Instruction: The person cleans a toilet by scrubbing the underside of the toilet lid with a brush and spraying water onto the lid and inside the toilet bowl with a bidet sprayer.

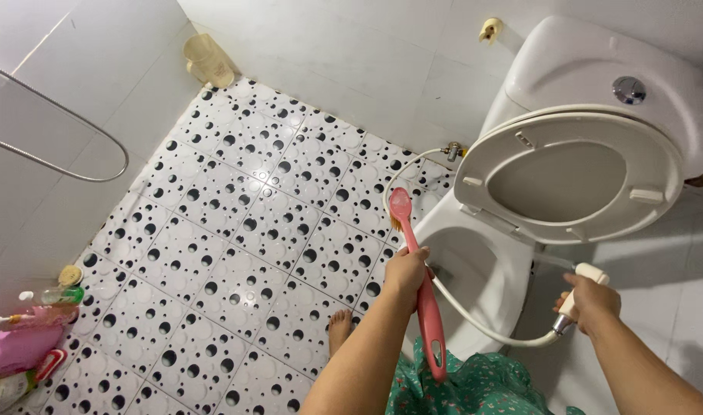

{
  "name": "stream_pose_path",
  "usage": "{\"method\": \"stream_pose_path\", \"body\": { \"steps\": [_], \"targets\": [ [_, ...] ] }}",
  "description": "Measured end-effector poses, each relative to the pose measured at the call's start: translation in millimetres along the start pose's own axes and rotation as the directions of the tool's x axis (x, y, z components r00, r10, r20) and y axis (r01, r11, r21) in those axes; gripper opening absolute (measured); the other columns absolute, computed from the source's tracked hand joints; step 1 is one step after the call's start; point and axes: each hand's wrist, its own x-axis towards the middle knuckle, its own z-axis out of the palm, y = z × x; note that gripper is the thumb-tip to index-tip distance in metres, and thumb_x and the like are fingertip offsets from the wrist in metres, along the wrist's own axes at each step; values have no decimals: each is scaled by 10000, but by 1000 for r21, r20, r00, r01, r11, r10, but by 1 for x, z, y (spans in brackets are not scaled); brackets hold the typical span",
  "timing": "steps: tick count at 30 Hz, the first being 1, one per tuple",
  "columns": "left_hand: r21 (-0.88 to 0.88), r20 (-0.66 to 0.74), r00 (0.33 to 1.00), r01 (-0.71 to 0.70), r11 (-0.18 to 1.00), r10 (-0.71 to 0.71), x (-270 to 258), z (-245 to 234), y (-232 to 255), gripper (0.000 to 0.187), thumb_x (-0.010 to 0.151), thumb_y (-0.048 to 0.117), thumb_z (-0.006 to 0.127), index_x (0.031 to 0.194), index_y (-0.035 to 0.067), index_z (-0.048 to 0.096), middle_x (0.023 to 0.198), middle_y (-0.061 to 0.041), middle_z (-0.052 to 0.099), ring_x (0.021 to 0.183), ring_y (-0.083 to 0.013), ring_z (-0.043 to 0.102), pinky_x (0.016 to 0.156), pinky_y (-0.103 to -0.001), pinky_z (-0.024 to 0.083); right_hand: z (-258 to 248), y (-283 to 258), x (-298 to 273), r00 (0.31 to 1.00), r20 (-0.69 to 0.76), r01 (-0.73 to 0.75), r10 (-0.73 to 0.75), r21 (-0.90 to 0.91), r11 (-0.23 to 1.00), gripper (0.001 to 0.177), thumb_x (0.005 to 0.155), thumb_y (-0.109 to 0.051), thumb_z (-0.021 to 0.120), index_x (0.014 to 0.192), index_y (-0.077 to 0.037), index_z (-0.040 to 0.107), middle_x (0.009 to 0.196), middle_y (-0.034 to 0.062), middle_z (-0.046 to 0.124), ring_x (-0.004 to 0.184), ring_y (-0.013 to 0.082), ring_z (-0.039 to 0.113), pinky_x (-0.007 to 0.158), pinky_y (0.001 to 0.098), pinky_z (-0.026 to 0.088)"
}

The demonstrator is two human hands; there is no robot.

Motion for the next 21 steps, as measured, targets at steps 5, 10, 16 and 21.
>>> {"method": "stream_pose_path", "body": {
  "steps": [5, 10, 16, 21],
  "targets": [
    [-92, 2, 1000, 20, 996, -20, 7, -27, 6, 360, 934, 219, 640, 1253, 52, 645, 694, -60, 590, 592, -168, 564, 571, -337, 495, 51, -49, -48, 996, -6, 84, -85, -62, 995, 428, 967, -176, 682, 1280, 67, 519, 875, 202, 662, 652, 264, 689, 545, 390, 617],
    [-44, 23, 997, 76, 996, -75, 17, -61, 37, 356, 935, 232, 657, 1236, 43, 643, 696, -41, 577, 595, -157, 563, 556, -362, 492, 118, -52, -83, 991, 86, 109, -99, -125, 986, 398, 960, -184, 699, 1234, 75, 574, 833, 206, 647, 621, 276, 658, 515, 400, 586],
    [102, 106, 990, 82, 991, -93, 45, -115, 92, 365, 938, 266, 637, 1233, 52, 636, 662, -63, 599, 550, -159, 521, 535, -357, 454, 180, -18, -150, 997, 67, -22, 48, -343, 939, 437, 931, -143, 708, 1253, 104, 546, 819, 232, 679, 614, 283, 683, 522, 387, 604],
    [92, 75, 997, 13, 996, -20, 62, -140, 118, 366, 935, 261, 648, 1233, 49, 661, 673, -43, 594, 565, -137, 532, 541, -351, 459, 189, -9, -171, 996, -26, -92, 88, -324, 942, 404, 924, -128, 715, 1227, 107, 589, 844, 224, 660, 604, 281, 678, 519, 414, 605]
  ]
}}
